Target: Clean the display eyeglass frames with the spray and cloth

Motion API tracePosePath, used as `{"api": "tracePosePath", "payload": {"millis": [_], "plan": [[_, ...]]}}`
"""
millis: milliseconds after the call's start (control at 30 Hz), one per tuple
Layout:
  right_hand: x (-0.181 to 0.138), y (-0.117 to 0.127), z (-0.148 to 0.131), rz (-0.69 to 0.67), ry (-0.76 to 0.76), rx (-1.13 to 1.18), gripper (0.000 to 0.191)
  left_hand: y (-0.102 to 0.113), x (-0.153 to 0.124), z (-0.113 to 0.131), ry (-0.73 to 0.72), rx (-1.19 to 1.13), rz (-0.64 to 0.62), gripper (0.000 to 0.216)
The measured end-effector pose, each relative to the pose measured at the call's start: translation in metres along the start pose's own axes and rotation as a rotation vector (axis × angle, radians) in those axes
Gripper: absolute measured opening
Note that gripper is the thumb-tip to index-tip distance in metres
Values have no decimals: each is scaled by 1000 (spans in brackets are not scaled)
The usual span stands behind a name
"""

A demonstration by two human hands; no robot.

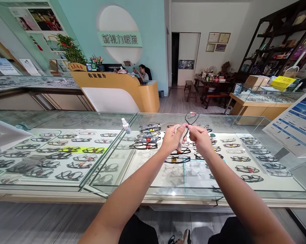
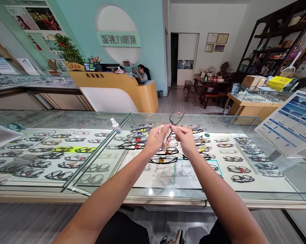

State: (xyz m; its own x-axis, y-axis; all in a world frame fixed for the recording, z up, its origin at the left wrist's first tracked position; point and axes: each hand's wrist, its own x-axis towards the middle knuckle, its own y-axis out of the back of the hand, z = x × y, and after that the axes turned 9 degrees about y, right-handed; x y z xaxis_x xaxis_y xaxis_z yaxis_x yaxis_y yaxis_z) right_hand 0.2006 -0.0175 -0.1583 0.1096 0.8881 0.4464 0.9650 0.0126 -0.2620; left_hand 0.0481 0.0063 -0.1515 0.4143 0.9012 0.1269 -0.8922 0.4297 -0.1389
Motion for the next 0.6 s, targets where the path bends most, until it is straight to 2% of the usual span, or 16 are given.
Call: {"api": "tracePosePath", "payload": {"millis": [133,267,367,467,600], "plan": [[4,2,-6,54,-45,51,42,8,7,-2,27,42,-76,65],[9,11,-16,128,39,36,43,18,14,-1,21,18,8,68],[11,16,-22,12,68,-68,41,24,17,3,27,-87,31,69],[8,15,-22,-133,67,-181,40,26,17,7,27,-193,-17,69],[5,11,-18,-198,77,-242,39,26,15,12,13,-242,-61,67]]}}
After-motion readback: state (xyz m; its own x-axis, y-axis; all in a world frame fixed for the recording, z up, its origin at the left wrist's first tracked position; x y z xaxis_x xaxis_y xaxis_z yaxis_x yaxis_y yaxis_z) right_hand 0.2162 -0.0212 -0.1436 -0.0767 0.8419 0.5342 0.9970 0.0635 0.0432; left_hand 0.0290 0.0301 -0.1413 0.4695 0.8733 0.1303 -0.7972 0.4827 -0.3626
